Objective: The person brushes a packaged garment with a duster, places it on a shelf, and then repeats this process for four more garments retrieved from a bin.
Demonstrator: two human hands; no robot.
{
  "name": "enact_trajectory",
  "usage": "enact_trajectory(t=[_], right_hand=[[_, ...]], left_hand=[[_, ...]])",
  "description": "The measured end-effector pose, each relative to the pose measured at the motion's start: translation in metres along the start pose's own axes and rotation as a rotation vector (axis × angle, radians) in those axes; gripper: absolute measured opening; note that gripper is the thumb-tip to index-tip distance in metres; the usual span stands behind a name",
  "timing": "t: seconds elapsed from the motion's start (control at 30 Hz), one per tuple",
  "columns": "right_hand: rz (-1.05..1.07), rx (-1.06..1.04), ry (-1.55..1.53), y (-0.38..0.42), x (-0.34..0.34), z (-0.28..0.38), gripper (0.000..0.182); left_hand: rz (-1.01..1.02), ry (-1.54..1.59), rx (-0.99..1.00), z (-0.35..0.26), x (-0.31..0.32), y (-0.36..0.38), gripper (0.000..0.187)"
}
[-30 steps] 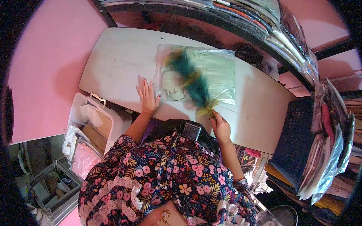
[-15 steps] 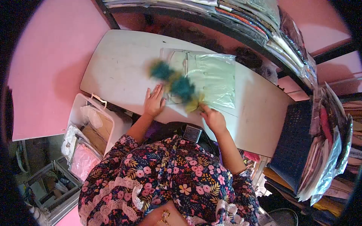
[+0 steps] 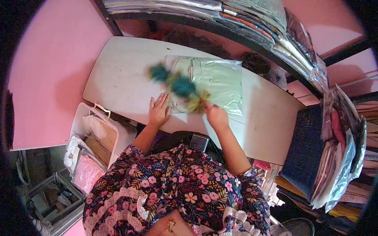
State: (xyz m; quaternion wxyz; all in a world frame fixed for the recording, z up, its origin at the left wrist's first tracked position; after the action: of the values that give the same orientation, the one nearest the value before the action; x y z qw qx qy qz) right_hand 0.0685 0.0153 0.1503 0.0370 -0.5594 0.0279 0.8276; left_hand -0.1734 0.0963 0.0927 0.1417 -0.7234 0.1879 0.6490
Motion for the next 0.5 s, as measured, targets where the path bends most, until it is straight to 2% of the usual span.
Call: enact_trajectory(t=[0.07,0.17,0.3,0.37,0.4,0.47,0.5], right_hand=[[-0.145,0.209,0.016,-0.004,-0.010,-0.025,0.029],[-0.184,0.346,-0.003,0.006,-0.022,-0.035,0.029],[-0.094,-0.037,-0.081,0.043,-0.009,-0.022,0.029],[-0.038,-0.022,0.000,0.059,-0.008,-0.030,0.032],[-0.113,0.057,-0.013,0.062,-0.004,-0.049,0.033],[-0.291,0.238,-0.087,0.069,0.006,-0.094,0.032],[-0.360,0.378,-0.096,0.074,0.004,-0.105,0.029]], left_hand=[[-0.297,0.163,0.094,-0.006,-0.015,0.006,0.058],[-0.298,0.165,0.095,-0.007,-0.017,0.006,0.058],[-0.302,0.145,0.103,-0.004,-0.015,0.006,0.058],[-0.111,0.048,0.023,0.001,-0.003,0.003,0.058],[-0.108,0.047,0.027,-0.001,-0.004,0.003,0.058],[-0.279,0.102,0.089,-0.005,-0.016,0.007,0.057],[-0.286,0.101,0.098,-0.004,-0.015,0.008,0.057]])
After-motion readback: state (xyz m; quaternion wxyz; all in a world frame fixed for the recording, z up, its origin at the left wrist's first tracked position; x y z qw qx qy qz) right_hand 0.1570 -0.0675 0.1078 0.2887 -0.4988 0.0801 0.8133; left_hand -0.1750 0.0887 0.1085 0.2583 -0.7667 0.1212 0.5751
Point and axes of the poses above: each hand's wrist, its own y-axis away from the middle knuckle, its own x-axis out of the palm, z = x × y, the point moved 5 cm from there along -y, towards the middle knuckle, and after that the axes turned 1 degree about y, right-handed, at the moved point
